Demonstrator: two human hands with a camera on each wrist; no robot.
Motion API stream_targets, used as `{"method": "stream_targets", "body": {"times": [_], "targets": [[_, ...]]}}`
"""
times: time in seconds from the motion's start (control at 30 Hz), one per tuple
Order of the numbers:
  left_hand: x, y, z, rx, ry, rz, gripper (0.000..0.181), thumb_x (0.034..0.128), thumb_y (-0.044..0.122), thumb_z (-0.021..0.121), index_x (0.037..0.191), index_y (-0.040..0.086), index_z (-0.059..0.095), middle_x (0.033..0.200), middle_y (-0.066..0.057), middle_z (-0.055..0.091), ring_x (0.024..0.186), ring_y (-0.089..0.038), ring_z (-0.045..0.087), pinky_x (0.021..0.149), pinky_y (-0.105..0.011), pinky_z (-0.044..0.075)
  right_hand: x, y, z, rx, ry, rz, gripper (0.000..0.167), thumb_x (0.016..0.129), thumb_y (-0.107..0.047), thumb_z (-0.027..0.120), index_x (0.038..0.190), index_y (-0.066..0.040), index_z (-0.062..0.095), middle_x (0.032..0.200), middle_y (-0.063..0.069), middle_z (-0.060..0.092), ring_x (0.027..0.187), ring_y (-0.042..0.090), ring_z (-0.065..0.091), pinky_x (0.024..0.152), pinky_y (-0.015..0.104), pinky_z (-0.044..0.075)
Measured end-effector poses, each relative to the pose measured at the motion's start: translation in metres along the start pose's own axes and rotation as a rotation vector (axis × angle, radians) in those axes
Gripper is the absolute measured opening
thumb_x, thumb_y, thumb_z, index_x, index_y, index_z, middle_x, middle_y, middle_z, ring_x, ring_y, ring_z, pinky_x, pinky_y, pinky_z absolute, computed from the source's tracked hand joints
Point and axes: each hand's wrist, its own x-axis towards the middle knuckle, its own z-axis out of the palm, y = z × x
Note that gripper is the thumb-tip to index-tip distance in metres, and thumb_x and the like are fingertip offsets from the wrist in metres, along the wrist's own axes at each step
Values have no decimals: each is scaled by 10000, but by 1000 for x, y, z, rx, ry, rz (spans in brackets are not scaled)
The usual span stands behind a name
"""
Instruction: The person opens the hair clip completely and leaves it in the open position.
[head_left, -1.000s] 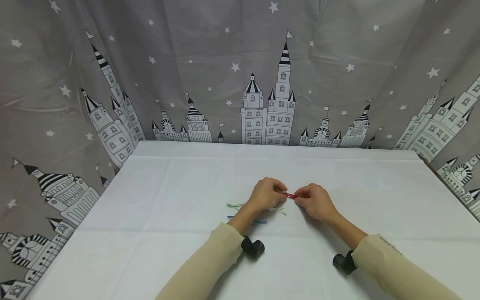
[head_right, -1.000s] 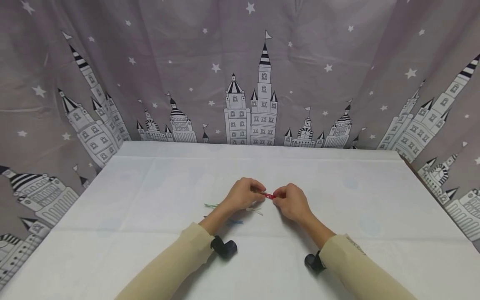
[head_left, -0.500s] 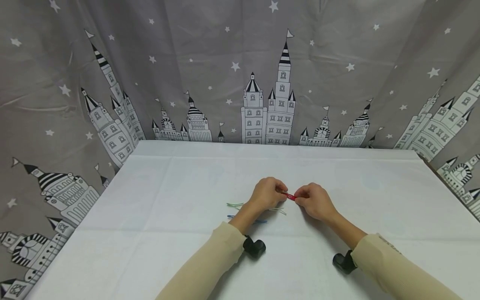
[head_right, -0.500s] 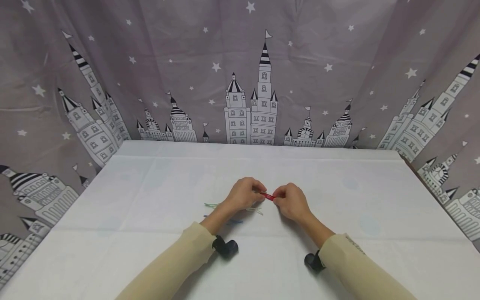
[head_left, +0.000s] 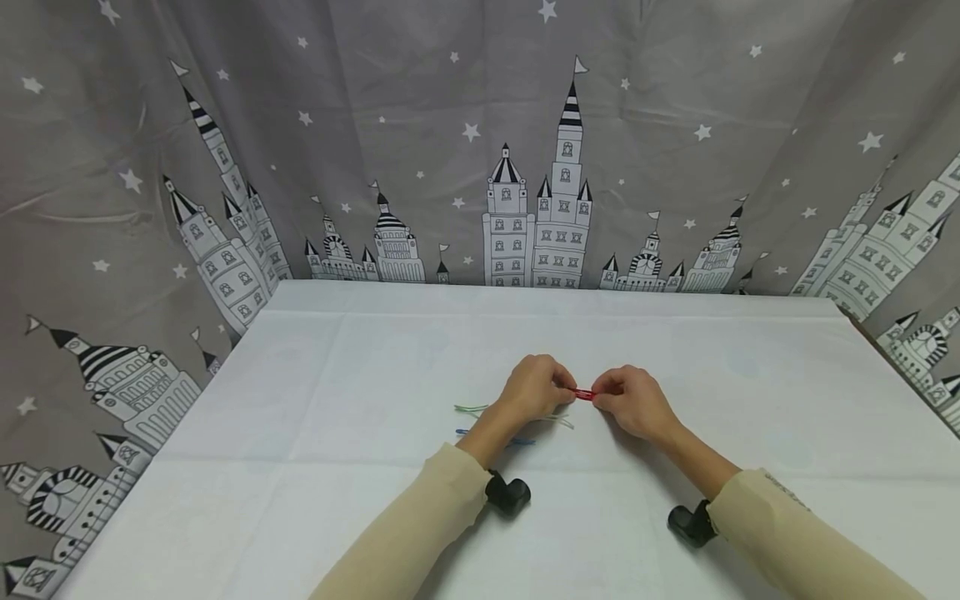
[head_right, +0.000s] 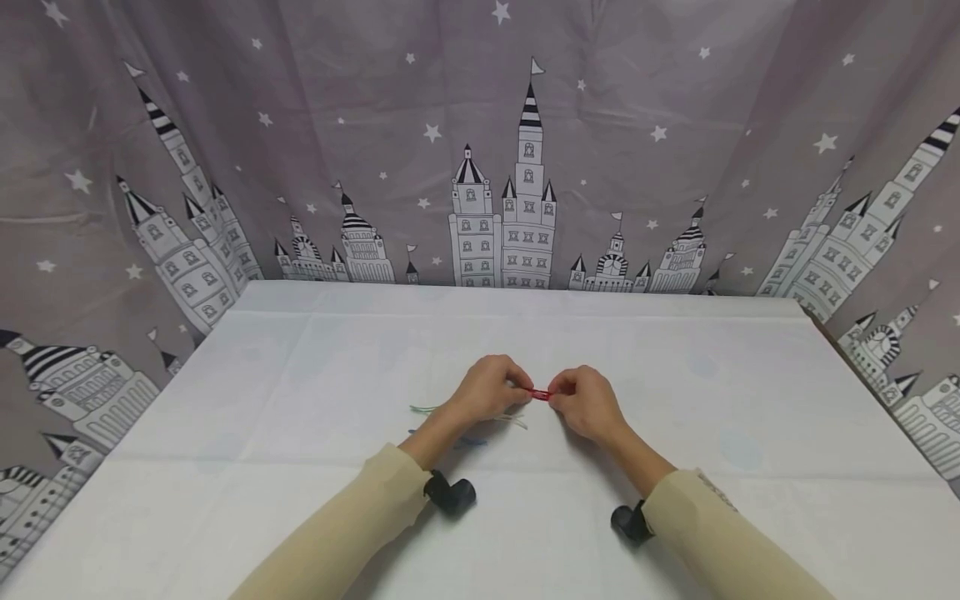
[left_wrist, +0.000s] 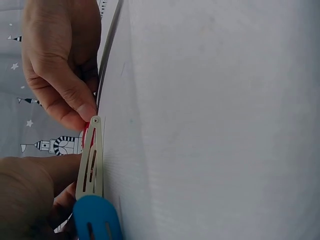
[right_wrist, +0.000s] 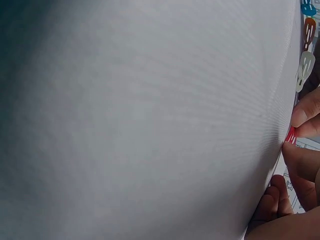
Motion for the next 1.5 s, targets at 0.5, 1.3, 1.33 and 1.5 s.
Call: {"method": "stream_targets", "body": {"times": [0.5, 1.3, 1.33, 1.5], "targets": [[-1, -1, -1, 5, -16, 43, 49, 858, 95, 767, 894, 110, 797, 822, 65, 719, 931, -145, 622, 861, -299, 458, -1, 2, -1, -15, 2, 1, 32, 854, -28, 732, 866, 0, 720, 889, 85, 605, 878, 257, 532, 798, 402, 424], [-11, -9, -10, -154, 24, 135, 83, 870, 206, 775, 841, 128, 773, 777, 111, 699, 785, -57, 601, 718, -243, 462, -7, -7, -10, 183, -92, -11, 68, 912, -61, 677, 914, 3, 699, 893, 58, 682, 858, 212, 538, 778, 350, 416], [-12, -9, -10, -155, 30, 137, 92, 870, 219, 775, 837, 133, 771, 780, 115, 698, 797, -59, 601, 722, -247, 461, -7, -8, -11, 194, -93, -9, 69, 915, -62, 677, 920, 4, 697, 896, 58, 680, 860, 215, 536, 773, 346, 422], [-18, -9, -15, -156, 52, 158, 113, 872, 256, 771, 835, 150, 762, 802, 130, 696, 839, -60, 600, 752, -256, 455, -11, -13, -12, 224, -92, -13, 63, 919, -65, 678, 929, -4, 691, 884, 49, 672, 864, 218, 537, 772, 341, 433]]}}
